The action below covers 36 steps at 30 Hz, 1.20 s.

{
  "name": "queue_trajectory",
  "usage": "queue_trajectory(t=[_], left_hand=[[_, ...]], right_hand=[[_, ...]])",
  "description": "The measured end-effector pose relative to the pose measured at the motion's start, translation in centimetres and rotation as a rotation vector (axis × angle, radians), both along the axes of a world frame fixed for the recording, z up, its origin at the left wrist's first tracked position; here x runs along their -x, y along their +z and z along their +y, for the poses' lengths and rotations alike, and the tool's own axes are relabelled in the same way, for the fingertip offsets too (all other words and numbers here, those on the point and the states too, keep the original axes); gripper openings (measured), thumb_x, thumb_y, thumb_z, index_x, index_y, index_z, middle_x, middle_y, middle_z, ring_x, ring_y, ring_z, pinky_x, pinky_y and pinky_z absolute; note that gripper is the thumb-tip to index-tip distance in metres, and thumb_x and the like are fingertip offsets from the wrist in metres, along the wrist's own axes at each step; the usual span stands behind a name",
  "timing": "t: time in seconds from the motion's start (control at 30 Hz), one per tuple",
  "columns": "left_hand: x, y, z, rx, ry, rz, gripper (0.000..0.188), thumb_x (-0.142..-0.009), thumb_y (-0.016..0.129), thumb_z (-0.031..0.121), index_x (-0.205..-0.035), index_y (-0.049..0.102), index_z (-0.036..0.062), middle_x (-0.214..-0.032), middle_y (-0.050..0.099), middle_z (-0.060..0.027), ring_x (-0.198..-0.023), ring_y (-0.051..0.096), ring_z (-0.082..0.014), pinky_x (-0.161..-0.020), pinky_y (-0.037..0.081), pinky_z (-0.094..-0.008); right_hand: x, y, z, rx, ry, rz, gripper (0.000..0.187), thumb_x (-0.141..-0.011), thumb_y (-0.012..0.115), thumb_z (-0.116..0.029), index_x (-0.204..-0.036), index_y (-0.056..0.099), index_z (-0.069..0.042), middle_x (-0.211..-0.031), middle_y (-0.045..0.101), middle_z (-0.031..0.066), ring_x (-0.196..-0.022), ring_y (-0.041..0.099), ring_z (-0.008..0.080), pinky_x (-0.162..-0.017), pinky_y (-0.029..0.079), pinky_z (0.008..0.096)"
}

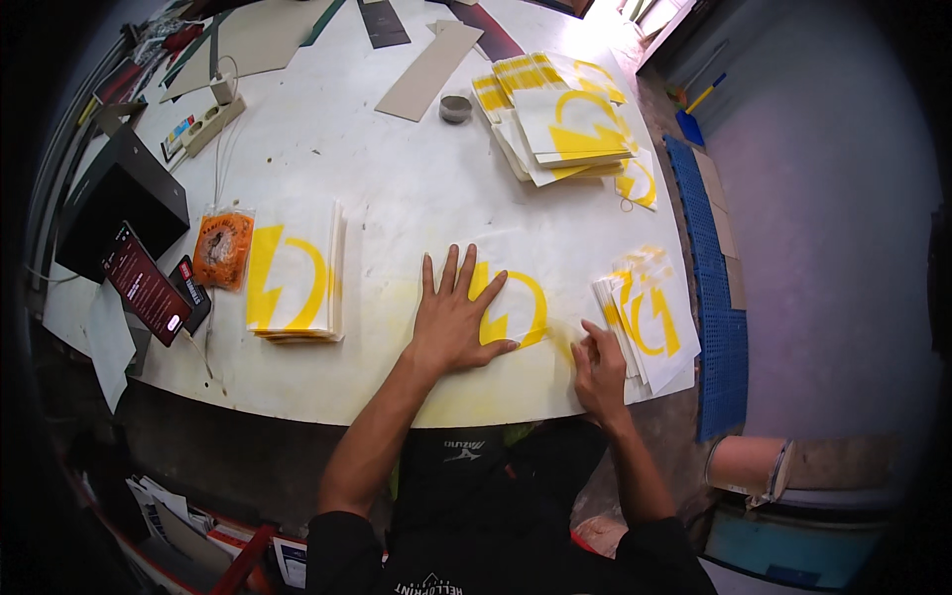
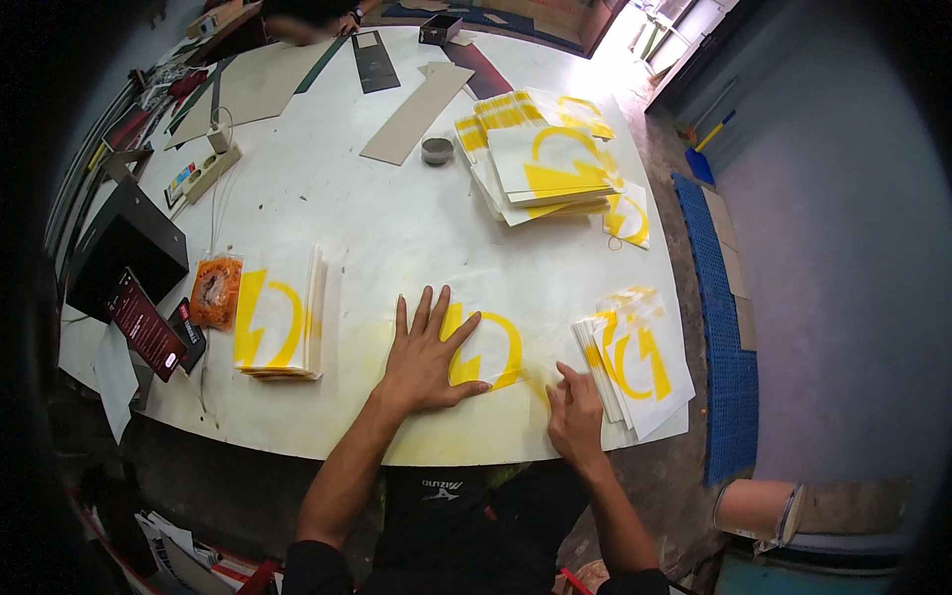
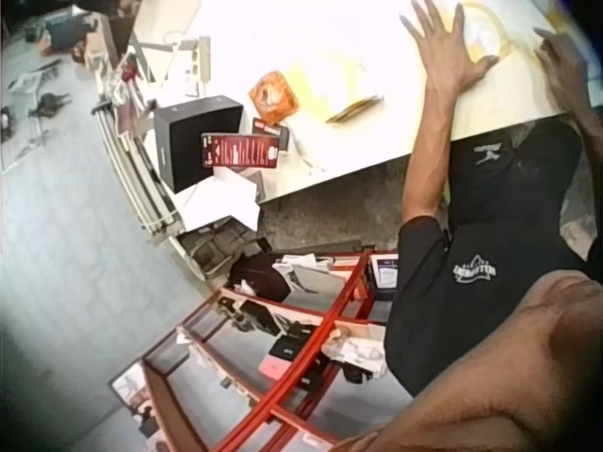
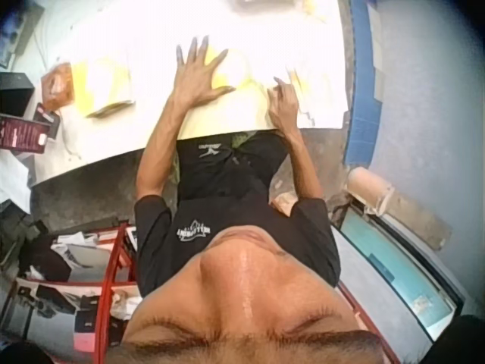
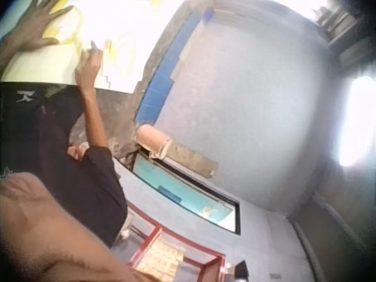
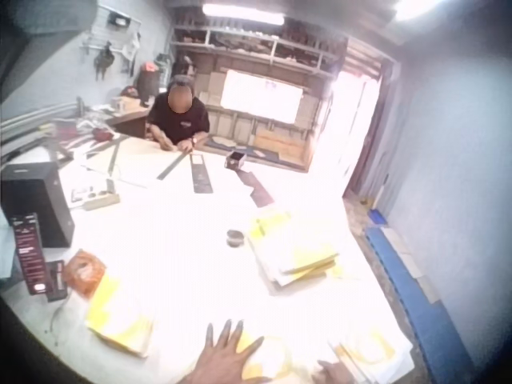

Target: The person repeatedly folds white paper sheets with yellow printed designs in half on a workbench. They smooth the crease with both hands, then place the folded sheet into a growing stack. The process is repeated for multiple sheets throughout the clip.

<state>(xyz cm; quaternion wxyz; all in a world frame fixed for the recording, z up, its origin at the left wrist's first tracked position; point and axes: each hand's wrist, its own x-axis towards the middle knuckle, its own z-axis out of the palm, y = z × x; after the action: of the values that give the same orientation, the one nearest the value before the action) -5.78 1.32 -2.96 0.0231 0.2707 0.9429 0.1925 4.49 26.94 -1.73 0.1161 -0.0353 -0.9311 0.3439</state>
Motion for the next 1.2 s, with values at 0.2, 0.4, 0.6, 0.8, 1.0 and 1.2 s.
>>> queue_trajectory(t=[0.2,0.4,0.6,0.8,1.0,1.2], left_hand=[[0.0,-1.2,0.4,-0.028,0.02,0.079,0.096,-0.085,0.061,0.076,-0.162,0.04,0.0236,-0.17,0.016,-0.029,-0.159,0.006,-0.0467,-0.124,-0.003,-0.0676],[-0.2,-0.5,0.0,0.003,0.025,0.037,0.094,-0.086,0.06,0.075,-0.162,0.039,0.0244,-0.17,0.016,-0.0291,-0.159,0.006,-0.0468,-0.125,-0.003,-0.0672],[-0.2,-0.3,0.2,0.026,0.026,0.029,0.095,-0.085,0.058,0.077,-0.163,0.039,0.0258,-0.17,0.016,-0.0287,-0.159,0.005,-0.0467,-0.125,-0.003,-0.0666],[-0.1,-0.2,0.4,0.065,0.007,0.029,0.096,-0.086,0.057,0.079,-0.163,0.037,0.026,-0.17,0.015,-0.0287,-0.159,0.005,-0.0459,-0.125,-0.003,-0.0664],[-0.3,-0.4,0.1,0.091,-0.007,0.027,0.096,-0.087,0.057,0.078,-0.164,0.036,0.0253,-0.171,0.011,-0.0297,-0.159,0.003,-0.048,-0.123,-0.003,-0.0687],[-0.6,-0.1,0.1,-0.068,-0.066,0.178,0.076,-0.093,0.067,0.055,-0.156,0.049,0.0152,-0.165,0.032,-0.023,-0.155,0.021,-0.0453,-0.124,0.005,-0.0681]], right_hand=[[-3.6,-0.2,-3.8,-0.128,-0.118,0.135,0.035,-0.091,0.067,0.002,-0.126,0.066,0.004,-0.097,0.059,0.0214,-0.084,0.063,0.0333,-0.071,0.055,0.0427],[-5.2,-0.9,-7.5,-0.107,0.006,0.146,0.033,-0.093,0.066,0.001,-0.126,0.068,0.005,-0.096,0.061,0.0219,-0.081,0.065,0.0355,-0.07,0.055,0.0445],[-3.4,0.0,-1.2,-0.223,-0.159,0.196,0.031,-0.093,0.065,0.001,-0.123,0.068,0.005,-0.097,0.06,0.0227,-0.084,0.063,0.0366,-0.073,0.054,0.0462],[-5.0,-0.8,-7.2,-0.042,0.042,0.187,0.032,-0.091,0.067,-0.002,-0.123,0.068,0.002,-0.097,0.061,0.0209,-0.078,0.064,0.0361,-0.068,0.054,0.046],[-2.6,-2.0,-1.7,-0.166,-0.162,0.19,0.033,-0.091,0.066,-0.002,-0.124,0.068,0.001,-0.099,0.06,0.0181,-0.079,0.066,0.0355,-0.068,0.056,0.0437],[-0.8,-3.2,-2.2,-0.185,-0.132,0.258,0.036,-0.09,0.067,-0.006,-0.125,0.068,0.0,-0.104,0.062,0.0157,-0.087,0.062,0.0321,-0.077,0.048,0.0446]])
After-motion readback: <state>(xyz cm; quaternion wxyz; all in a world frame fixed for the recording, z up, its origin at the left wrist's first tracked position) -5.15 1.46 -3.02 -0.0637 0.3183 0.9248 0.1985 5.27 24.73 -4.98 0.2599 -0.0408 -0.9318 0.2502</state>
